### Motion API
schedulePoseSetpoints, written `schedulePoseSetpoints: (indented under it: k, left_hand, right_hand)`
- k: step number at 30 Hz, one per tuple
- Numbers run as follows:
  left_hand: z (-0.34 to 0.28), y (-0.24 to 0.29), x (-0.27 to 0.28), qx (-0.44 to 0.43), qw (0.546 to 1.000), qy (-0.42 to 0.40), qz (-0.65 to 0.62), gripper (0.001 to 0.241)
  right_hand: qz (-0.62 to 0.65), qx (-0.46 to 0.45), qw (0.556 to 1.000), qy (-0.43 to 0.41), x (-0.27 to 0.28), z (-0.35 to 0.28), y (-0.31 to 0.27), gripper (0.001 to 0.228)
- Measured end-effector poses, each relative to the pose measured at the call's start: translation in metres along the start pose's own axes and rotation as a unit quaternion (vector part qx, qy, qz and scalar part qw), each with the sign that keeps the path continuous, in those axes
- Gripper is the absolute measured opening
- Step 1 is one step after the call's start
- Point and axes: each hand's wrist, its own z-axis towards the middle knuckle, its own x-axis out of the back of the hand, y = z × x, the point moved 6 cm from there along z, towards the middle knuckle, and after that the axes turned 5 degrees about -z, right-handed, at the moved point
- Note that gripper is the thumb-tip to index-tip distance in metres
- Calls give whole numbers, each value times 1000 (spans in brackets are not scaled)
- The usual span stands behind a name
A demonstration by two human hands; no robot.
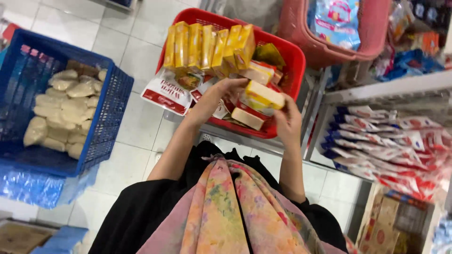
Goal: The person removes packaged cheese blocks from a basket and places them onto store shelves by hand.
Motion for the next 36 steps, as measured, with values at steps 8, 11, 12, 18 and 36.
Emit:
schedulePoseSetpoints:
  k: [8, 11, 12, 18, 36]
  left_hand:
    - [-85, 21, -4, -106, 990, 93, 9, 59]
    - [-134, 18, 17, -119, 979, 160, -40, 54]
    - [-152, 15, 27, -121, 972, 195, -57, 47]
    - [-266, -9, 81, -126, 884, 433, -124, 35]
    - [-629, 47, 119, -288, 621, 729, 27, 31]
  right_hand:
    - [346, -97, 930, -76, -83, -2, -35, 48]
    - [287, -100, 941, -147, -142, -16, -54, 49]
    - [259, -122, 946, -155, -163, -22, -57, 49]
    - [-19, 128, 970, -207, -262, -90, -163, 69]
    - [-37, 433, 793, -426, -505, -290, -327, 69]
